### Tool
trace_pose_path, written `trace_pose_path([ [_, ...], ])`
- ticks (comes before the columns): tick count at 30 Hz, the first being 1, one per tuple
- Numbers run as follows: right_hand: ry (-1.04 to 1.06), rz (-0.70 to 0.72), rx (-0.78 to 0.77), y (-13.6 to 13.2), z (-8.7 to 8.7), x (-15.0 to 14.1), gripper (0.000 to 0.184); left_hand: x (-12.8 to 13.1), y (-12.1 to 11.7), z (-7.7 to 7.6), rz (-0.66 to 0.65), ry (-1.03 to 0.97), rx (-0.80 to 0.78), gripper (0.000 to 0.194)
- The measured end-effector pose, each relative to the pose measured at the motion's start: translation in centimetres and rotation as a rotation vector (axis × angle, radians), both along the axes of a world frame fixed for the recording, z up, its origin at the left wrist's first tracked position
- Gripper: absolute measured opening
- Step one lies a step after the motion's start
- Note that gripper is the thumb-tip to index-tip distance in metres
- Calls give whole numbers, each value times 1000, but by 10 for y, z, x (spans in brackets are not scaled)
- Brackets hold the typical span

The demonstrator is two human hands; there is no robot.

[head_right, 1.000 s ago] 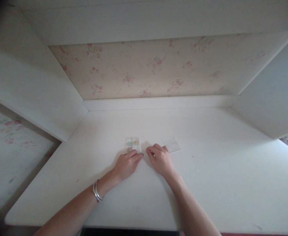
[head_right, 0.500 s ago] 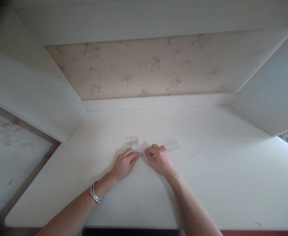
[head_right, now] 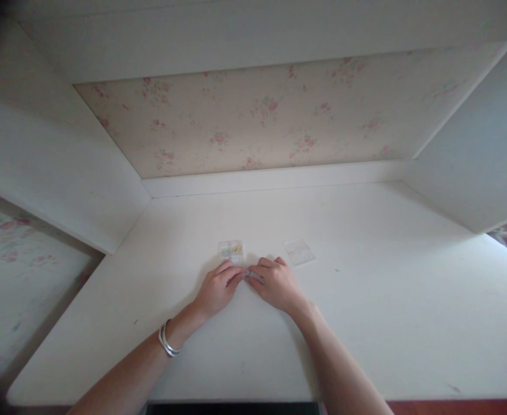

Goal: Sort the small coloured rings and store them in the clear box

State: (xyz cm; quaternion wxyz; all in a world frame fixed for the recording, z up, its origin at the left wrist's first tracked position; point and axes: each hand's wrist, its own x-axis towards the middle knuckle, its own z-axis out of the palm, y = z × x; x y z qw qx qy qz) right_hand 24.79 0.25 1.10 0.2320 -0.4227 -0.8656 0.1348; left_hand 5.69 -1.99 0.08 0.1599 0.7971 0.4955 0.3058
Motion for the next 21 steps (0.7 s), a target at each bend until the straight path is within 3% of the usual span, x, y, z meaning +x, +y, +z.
trace_pose_path([
  [6,-10,25,15,0,0,0,27,0,0,0,-10,-20,19,26],
  [10,17,14,20,0,0,-1,28,-4,2,1,74,-16,75,26],
  [14,40,-15,5,0,-1,-1,25,-7,6,3,208,123,119,27],
  [18,63,-30,11,2,-3,-1,24,-6,7,6,257,310,94,27],
  [21,91,-69,16,3,-5,-1,23,-7,5,8,295,310,94,28],
])
